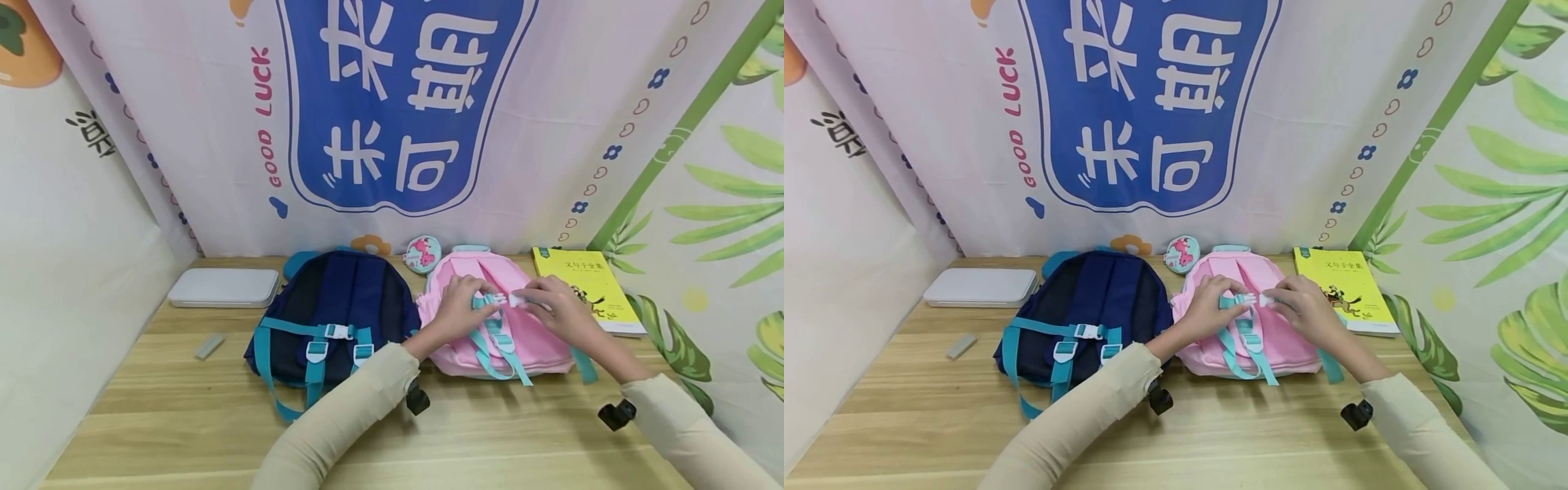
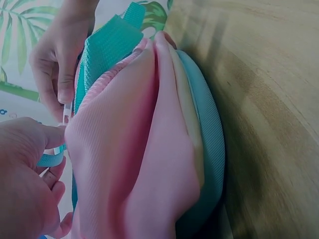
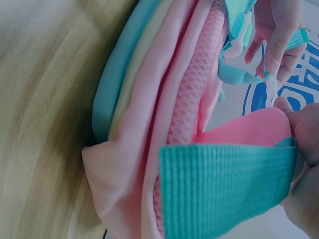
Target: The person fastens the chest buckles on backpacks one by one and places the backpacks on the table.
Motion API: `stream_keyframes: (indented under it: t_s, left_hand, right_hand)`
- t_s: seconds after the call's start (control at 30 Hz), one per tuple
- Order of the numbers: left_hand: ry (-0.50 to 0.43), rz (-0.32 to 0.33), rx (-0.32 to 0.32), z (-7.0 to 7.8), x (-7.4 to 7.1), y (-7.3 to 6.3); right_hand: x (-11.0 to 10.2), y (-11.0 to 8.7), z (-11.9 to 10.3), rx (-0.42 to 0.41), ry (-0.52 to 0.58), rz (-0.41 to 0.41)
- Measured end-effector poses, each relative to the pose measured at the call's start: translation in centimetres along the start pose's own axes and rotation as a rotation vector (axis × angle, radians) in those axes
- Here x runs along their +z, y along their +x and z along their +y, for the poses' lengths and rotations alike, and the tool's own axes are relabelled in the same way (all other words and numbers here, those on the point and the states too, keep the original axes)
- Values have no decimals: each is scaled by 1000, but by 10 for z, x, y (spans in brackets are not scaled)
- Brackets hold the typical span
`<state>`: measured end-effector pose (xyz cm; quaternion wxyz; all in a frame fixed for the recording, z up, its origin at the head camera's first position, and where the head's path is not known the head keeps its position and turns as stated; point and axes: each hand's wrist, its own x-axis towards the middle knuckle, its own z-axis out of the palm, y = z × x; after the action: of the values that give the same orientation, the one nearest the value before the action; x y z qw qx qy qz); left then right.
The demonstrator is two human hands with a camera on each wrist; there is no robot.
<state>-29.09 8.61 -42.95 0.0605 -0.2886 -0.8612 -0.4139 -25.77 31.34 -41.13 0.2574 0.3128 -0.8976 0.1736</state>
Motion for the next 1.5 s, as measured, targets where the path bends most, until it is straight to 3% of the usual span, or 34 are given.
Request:
stream_keyframes:
  t_s: [0.27, 0.9, 1.5]
  left_hand:
    - [55, 10, -10, 0, 5, 0]
    - [59, 2, -2, 4, 8, 0]
    - [75, 39, 60, 8, 4, 2]
  right_hand:
    - [5, -3, 1, 9, 4, 18]
    - [6, -2, -4, 27, -16, 34]
    - [11, 2, -8, -5, 13, 78]
